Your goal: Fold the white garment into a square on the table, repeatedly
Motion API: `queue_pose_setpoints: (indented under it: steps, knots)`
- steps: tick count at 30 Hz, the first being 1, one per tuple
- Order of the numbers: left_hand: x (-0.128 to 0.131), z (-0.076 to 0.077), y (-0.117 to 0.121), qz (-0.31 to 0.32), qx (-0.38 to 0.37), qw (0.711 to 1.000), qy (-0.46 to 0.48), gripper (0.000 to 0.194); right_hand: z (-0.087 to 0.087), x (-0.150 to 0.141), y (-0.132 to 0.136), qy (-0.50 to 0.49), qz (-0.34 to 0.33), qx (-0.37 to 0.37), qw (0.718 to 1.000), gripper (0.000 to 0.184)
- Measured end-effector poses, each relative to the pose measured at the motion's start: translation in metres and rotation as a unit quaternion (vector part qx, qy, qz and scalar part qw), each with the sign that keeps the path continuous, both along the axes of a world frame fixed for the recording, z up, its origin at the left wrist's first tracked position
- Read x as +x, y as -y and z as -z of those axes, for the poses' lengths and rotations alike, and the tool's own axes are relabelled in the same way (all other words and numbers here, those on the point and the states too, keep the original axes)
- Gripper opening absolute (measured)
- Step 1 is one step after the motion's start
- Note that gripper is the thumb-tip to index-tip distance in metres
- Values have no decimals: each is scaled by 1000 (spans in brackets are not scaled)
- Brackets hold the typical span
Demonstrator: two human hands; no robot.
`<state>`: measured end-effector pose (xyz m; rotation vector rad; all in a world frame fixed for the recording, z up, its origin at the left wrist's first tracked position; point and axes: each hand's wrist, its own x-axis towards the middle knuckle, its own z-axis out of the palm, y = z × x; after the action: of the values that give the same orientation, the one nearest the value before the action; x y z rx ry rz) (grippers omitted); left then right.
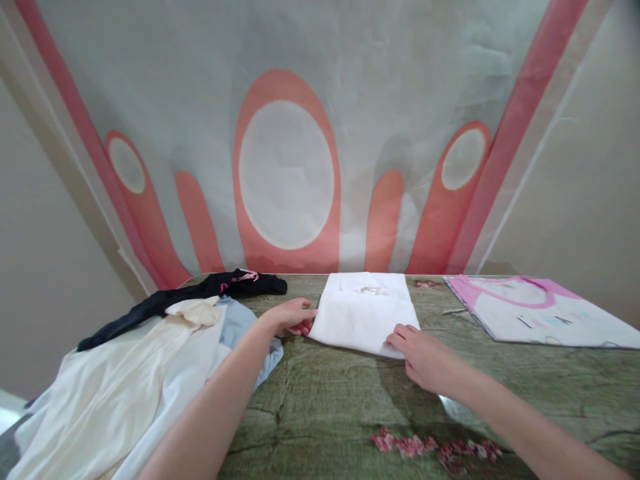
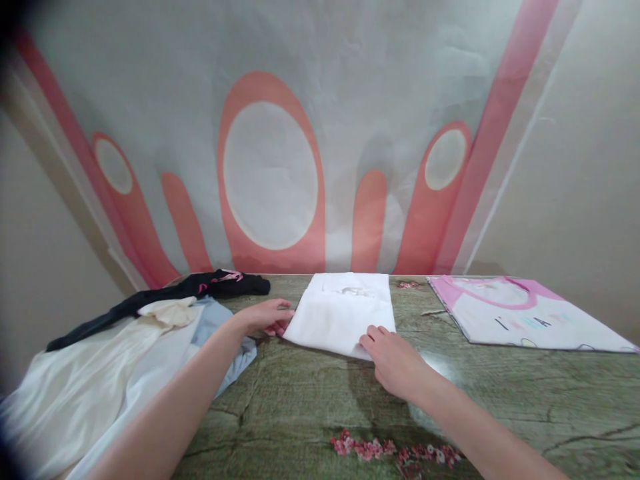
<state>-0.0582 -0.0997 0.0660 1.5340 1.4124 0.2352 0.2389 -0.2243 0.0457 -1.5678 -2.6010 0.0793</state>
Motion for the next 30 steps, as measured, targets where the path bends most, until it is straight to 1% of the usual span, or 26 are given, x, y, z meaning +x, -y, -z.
queue_pose_setpoints:
  steps: [2, 5, 7, 10, 12, 13, 14, 16, 18, 19, 21, 23, 25, 26, 28, 29, 30]
  knots:
    - [-4, 2, -1, 7, -21, 999, 34, 77, 3, 3, -1, 9, 6, -1, 1000, 45]
    - [-2, 7, 0, 16, -19, 999, 47, 98, 10, 10, -4, 33, 31, 5, 999, 51]
    - [4, 9, 5, 13, -17, 999, 50, 104, 15, 17, -8, 46, 50, 9, 998, 51]
    - [16, 8, 15, 30, -40, 997, 64, 105, 19, 32, -15, 49, 65, -4, 997, 46]
    - [22, 7, 20, 50, -51, 994, 79, 103, 20, 44, -20, 41, 69, -29, 996, 41]
    - [24, 6, 22, 58, -45, 994, 81, 100, 20, 50, -22, 34, 71, -43, 996, 39]
    - [24, 6, 22, 66, -18, 995, 69, 95, 19, 56, -23, 28, 72, -55, 995, 37]
    - [23, 4, 21, 81, 80, 993, 20, 77, 17, 64, -22, 20, 73, -73, 994, 34]
    - [22, 2, 19, 97, 182, 978, -30, 58, 13, 67, -19, 24, 73, -77, 994, 33]
    - [22, 0, 19, 103, 220, 969, -44, 50, 11, 67, -16, 28, 72, -77, 994, 33]
    - [28, -5, 25, 120, 259, 958, -44, 37, 7, 63, -9, 33, 69, -73, 994, 37]
    - [41, -10, 41, 176, 304, 935, -50, 28, 5, 54, -3, 38, 69, -65, 995, 40]
    - [60, -11, 64, 278, 383, 876, -95, 26, 5, 43, 1, 49, 69, -48, 995, 40]
    - [69, -10, 76, 299, 404, 854, -138, 28, 6, 38, 1, 58, 69, -38, 995, 40]
    - [84, -5, 96, 311, 409, 827, -228, 27, 11, 30, -1, 77, 74, -16, 994, 41]
    - [88, -3, 102, 316, 404, 822, -248, 24, 14, 27, -3, 85, 76, -7, 993, 42]
    - [91, 0, 106, 315, 398, 824, -252, 21, 17, 26, -5, 91, 79, 0, 993, 43]
